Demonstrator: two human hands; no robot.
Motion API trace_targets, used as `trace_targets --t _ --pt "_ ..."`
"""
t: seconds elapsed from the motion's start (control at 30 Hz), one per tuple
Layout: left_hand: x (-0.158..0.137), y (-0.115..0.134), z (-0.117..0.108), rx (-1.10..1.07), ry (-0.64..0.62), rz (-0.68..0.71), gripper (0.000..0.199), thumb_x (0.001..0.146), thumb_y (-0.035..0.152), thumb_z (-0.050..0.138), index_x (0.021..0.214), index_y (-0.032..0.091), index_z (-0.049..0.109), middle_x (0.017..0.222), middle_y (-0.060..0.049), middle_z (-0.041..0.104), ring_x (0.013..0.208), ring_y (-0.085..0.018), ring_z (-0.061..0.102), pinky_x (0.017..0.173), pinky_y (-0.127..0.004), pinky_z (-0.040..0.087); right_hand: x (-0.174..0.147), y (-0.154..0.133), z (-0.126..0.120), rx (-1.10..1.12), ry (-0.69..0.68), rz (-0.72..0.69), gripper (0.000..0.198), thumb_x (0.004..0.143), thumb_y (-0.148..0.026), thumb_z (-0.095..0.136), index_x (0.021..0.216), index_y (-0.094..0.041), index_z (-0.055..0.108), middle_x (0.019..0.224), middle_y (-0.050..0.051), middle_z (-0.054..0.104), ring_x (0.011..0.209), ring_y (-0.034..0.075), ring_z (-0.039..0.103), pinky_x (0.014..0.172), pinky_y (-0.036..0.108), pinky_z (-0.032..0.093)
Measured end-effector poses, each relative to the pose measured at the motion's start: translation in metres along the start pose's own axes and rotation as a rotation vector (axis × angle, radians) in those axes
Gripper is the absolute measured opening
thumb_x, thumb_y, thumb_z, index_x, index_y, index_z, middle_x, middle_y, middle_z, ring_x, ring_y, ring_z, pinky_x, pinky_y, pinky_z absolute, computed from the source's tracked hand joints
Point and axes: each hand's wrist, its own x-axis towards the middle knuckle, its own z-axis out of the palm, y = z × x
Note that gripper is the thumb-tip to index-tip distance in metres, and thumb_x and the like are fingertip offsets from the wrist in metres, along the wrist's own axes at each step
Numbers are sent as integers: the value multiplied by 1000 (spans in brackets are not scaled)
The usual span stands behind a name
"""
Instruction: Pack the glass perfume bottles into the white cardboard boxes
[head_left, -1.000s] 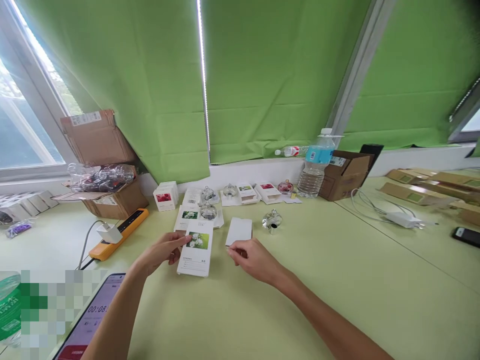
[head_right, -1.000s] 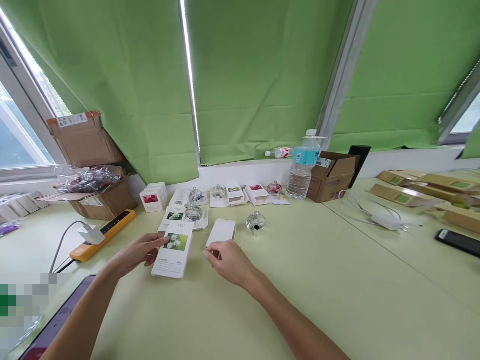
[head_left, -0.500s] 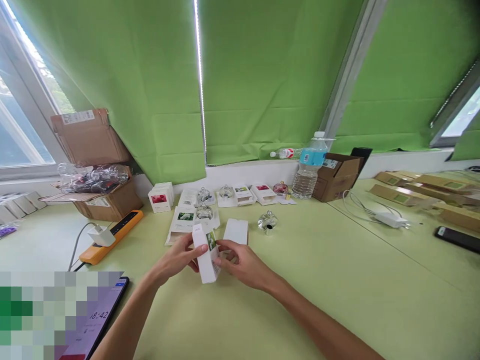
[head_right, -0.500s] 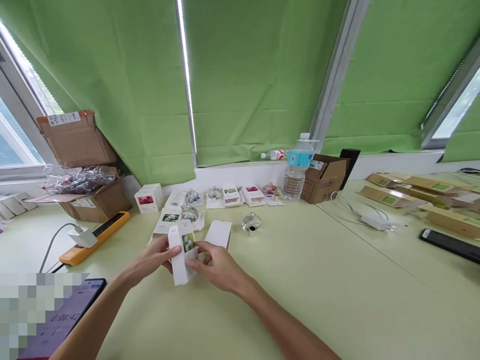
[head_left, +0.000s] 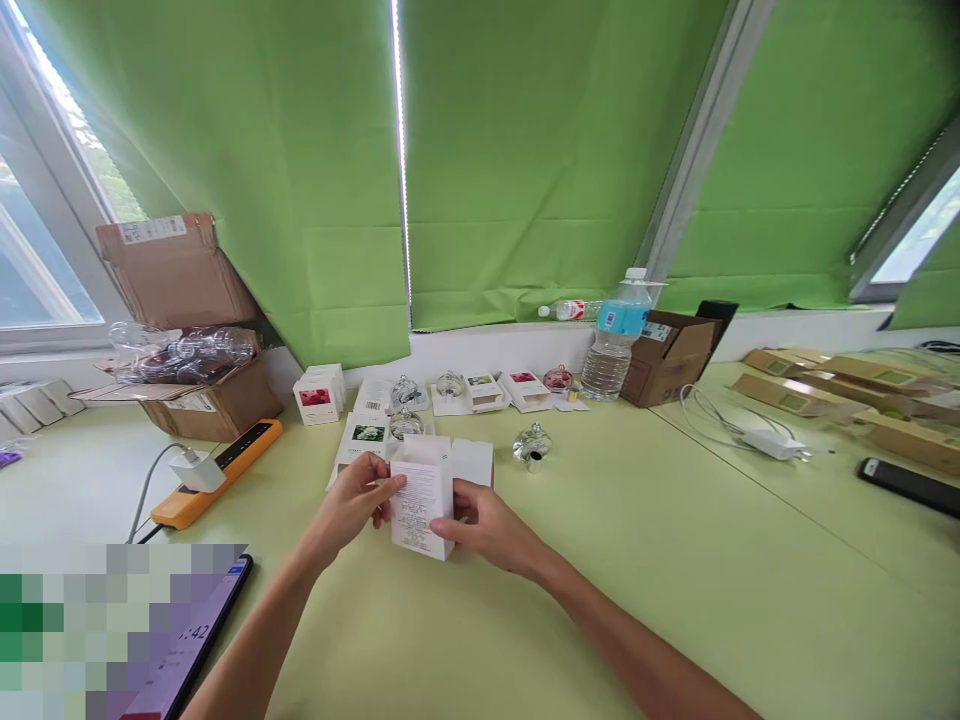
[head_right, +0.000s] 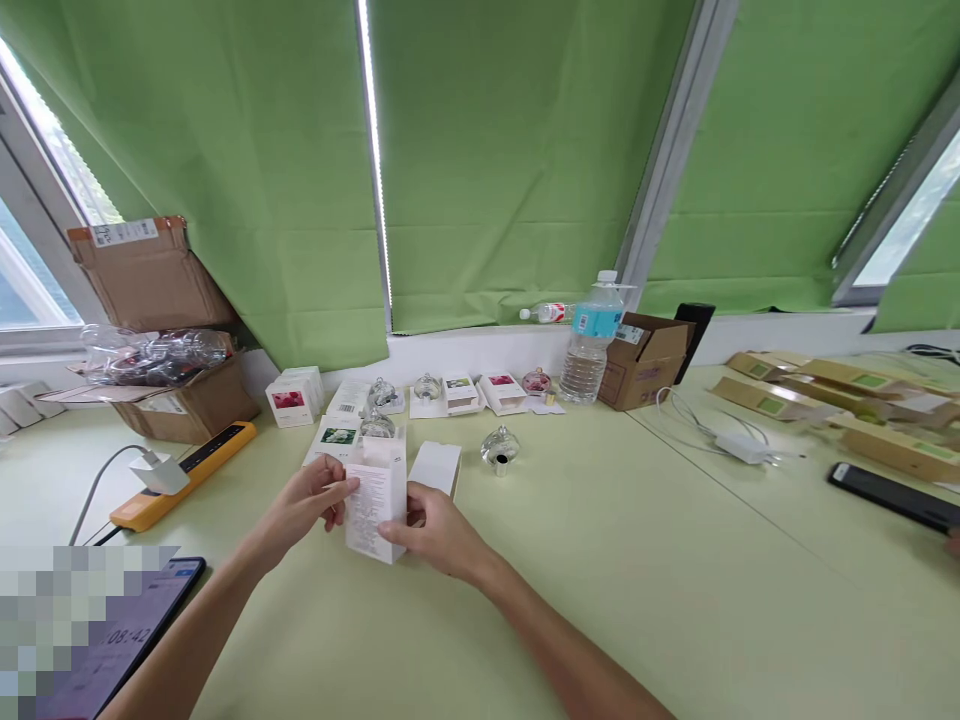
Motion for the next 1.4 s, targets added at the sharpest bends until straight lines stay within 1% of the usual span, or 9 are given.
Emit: trace_targets --t 0.2,0.33,0.5,0.7,0.93,1.1,1.2,1.3,1.4 --pt "-3 10 -9 70 41 29 44 75 44 67 110 22 53 86 0 62 53 -7 47 45 -21 35 4 5 -4 -51 105 -15 36 82 -37 60 113 -19 59 100 7 67 84 20 64 72 32 54" --pt "-4 12 -11 158 -13 57 40 75 44 67 105 19 63 86 -4 65 64 -12 50 49 -22 37 5 0 -7 -48 125 1 38 82 -42 58 113 -20 59 102 8 65 85 20 63 60 28 55" --pt "-2 10 -7 121 -47 121 42 76 41 65 111 19 61 105 -8 65 76 -16 57 57 -25 46 5 -4 -14 -114 202 -48 38 80 -41 60 112 -20 61 104 7 65 85 19 62 63 27 54" --pt "1 1 -1 312 -66 142 38 79 40 62 111 22 61 111 -6 65 81 -18 61 62 -28 51 6 1 -24 -278 210 -8 33 77 -38 65 105 -21 64 102 4 65 68 14 58 54 24 48" --pt "-1 -4 9 422 87 279 47 81 42 60 123 24 48 114 -6 63 100 -21 62 85 -36 51 4 -4 -20 -202 248 -43 42 84 -52 53 113 -22 60 101 5 64 71 15 57 52 23 48" --pt "-2 -14 19 614 270 472 53 83 38 59 129 27 36 120 -8 60 102 -23 63 84 -39 49 5 -3 -17 -135 247 -26 42 84 -54 52 109 -22 62 93 4 63 65 13 54 48 22 48" --pt "-2 -19 23 649 268 564 47 86 34 57 127 26 36 121 -8 58 98 -20 64 82 -36 51 5 -2 -16 -129 267 -32 40 84 -54 52 105 -22 63 90 4 62 64 13 54 49 22 48" --pt "-3 -18 24 796 220 587 30 89 32 51 119 28 45 133 -7 50 98 -20 63 81 -34 51 6 -2 -16 -136 298 -50 39 85 -53 51 104 -22 63 87 3 62 62 12 53 50 22 49" --pt "-6 -14 23 915 205 580 33 91 32 48 124 32 46 135 -6 46 99 -21 63 79 -33 52 6 -3 -18 -144 318 -76 38 86 -52 50 104 -22 63 90 4 63 65 13 54 49 22 49"
